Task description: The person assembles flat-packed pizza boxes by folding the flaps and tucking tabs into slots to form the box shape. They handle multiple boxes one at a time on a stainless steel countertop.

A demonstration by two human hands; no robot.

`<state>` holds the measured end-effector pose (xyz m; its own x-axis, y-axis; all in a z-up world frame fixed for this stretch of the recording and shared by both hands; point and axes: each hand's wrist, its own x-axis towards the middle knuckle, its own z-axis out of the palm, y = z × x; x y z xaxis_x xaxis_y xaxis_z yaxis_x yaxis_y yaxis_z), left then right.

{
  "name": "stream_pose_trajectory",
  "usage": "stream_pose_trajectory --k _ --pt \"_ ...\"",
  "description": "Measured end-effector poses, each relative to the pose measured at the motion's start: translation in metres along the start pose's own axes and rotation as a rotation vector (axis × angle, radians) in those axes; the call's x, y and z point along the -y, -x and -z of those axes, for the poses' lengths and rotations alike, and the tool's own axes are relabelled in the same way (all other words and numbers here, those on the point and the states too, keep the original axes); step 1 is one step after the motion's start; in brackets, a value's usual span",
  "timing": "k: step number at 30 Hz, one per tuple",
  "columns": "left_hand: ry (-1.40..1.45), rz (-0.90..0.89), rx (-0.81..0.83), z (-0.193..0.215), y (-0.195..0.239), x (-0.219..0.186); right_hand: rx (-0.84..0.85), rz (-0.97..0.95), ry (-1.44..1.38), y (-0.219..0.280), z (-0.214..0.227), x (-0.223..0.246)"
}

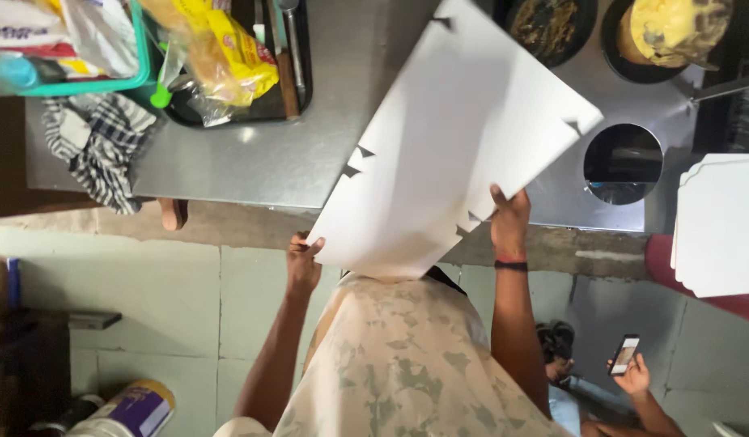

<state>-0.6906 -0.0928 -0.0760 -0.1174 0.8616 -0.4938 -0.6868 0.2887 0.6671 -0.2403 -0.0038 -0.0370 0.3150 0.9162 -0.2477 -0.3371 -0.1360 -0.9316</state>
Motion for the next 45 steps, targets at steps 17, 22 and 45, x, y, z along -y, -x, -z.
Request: stream_pose_trajectory --k 17,22,45 --pt "-0.094 -0.046 -0.472 -0.076 0.035 0.109 0.303 -0.498 0.216 0.007 0.050 -0.019" --pt "-0.473 -0.131 -0.405 -0.094 0.062 0.092 0.361 -0.438 0.378 0.028 0.059 -0.035" --pt "-1.989 -0.636 0.031 -0.167 0.004 0.064 0.279 -0.582 0.024 0.055 0.146 -0.060"
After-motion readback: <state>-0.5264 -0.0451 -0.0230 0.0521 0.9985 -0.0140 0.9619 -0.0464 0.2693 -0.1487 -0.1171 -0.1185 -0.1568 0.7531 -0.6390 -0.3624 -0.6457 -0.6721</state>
